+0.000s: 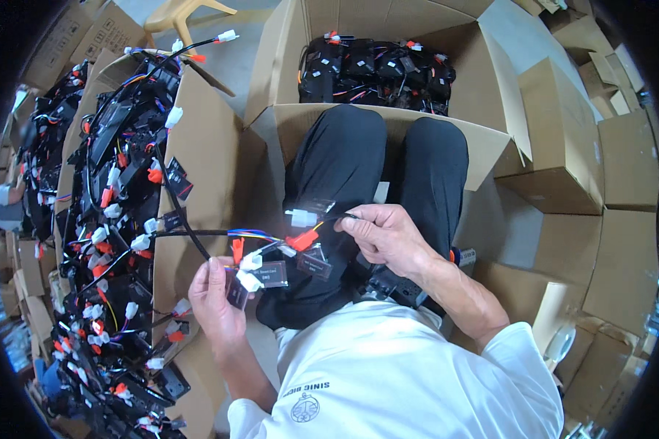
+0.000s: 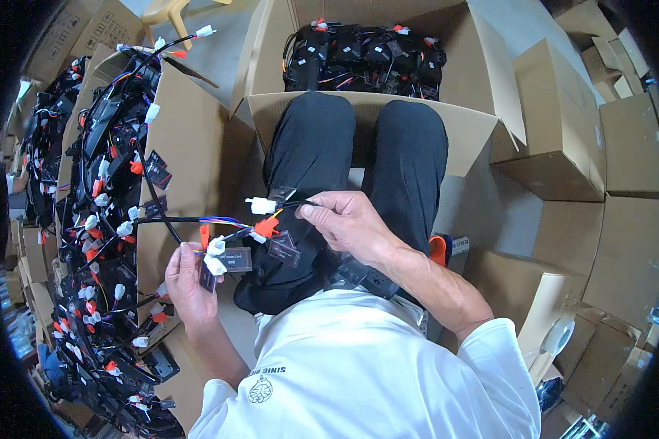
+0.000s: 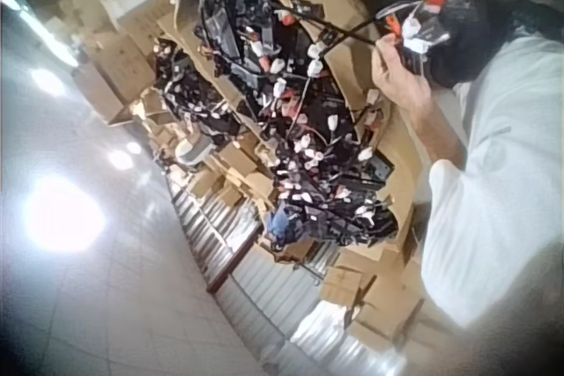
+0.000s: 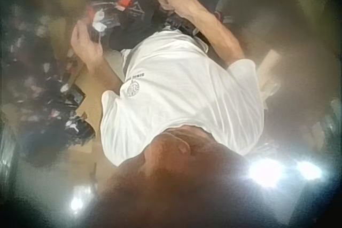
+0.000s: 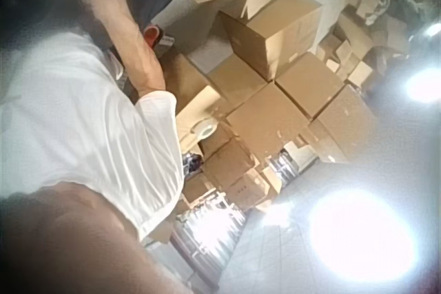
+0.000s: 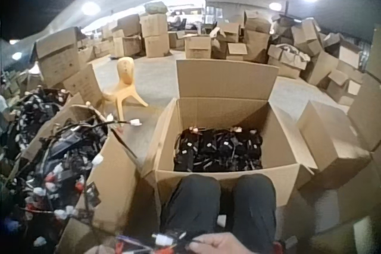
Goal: The person packs electronic components and wires into cardboard boxes, then seals the boxes with packing tape using a tape dispenser and applies labels.
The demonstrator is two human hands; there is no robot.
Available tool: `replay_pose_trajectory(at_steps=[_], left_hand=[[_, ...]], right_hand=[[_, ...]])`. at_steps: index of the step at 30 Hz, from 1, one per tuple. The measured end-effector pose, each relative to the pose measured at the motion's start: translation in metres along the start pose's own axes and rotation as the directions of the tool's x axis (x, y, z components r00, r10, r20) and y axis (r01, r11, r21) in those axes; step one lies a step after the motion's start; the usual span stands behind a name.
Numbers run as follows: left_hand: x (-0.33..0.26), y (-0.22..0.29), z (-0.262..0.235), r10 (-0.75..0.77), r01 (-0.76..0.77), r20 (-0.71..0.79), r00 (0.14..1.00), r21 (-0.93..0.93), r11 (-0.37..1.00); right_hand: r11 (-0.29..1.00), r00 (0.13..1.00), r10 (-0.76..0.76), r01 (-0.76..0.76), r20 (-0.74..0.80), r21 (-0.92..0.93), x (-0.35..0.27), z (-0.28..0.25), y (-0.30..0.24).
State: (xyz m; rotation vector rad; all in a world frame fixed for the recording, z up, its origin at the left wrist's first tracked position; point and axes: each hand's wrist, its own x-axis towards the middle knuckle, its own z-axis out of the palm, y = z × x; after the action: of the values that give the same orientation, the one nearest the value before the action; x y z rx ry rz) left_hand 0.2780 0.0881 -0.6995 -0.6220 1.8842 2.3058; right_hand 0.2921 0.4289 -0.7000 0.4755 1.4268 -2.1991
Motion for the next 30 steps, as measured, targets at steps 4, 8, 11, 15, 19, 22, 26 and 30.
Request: replay_pose_trajectory(at_steps=[4, 8, 11, 15, 19, 22, 26, 30], left_hand=[[-0.002, -0.006, -0.011, 0.094, -0.1, -0.1, 0.991, -0.055, 0.994], [-0.008, -0.007, -0.012, -0.135, 0.251, 0.267, 0.954, -0.474, 0.844], [-0.008, -0.023, -0.021, -0.119, 0.256, 0.267, 0.956, -0.568, 0.782], [-0.001, -0.031, -0.027, 0.013, 0.332, 0.456, 0.89, -0.667, 0.667], [-0.004, -0.027, -0.007, -0.059, 0.305, 0.389, 0.919, -0.61, 0.732], [0.004, -0.025, 0.005, 0.078, 0.327, 0.486, 0.87, -0.69, 0.646], [0.001, -0.028, 0.013, -0.047, 0.288, 0.337, 0.94, -0.716, 0.636], [0.004, -0.033, 0.009, 0.01, 0.276, 0.395, 0.919, -0.658, 0.701]], right_hand=[[0.995, 0.999, 0.031, -0.032, -0.016, -0.097, -0.002, 0.012, -0.007], [0.914, 0.997, -0.056, 0.075, 0.058, -0.399, -0.01, 0.037, -0.013], [0.846, 0.96, -0.185, 0.264, 0.209, -0.464, -0.012, 0.05, -0.006], [0.669, 0.899, -0.292, 0.435, 0.326, -0.603, -0.017, 0.081, -0.033], [0.522, 0.72, -0.425, 0.69, 0.549, -0.501, -0.012, 0.107, -0.036], [0.444, 0.678, -0.51, 0.734, 0.529, -0.513, -0.022, 0.119, -0.021], [0.18, 0.574, -0.599, 0.776, 0.558, -0.605, -0.029, 0.118, 0.003], [0.372, 0.716, -0.536, 0.677, 0.448, -0.635, -0.019, 0.11, -0.009]])
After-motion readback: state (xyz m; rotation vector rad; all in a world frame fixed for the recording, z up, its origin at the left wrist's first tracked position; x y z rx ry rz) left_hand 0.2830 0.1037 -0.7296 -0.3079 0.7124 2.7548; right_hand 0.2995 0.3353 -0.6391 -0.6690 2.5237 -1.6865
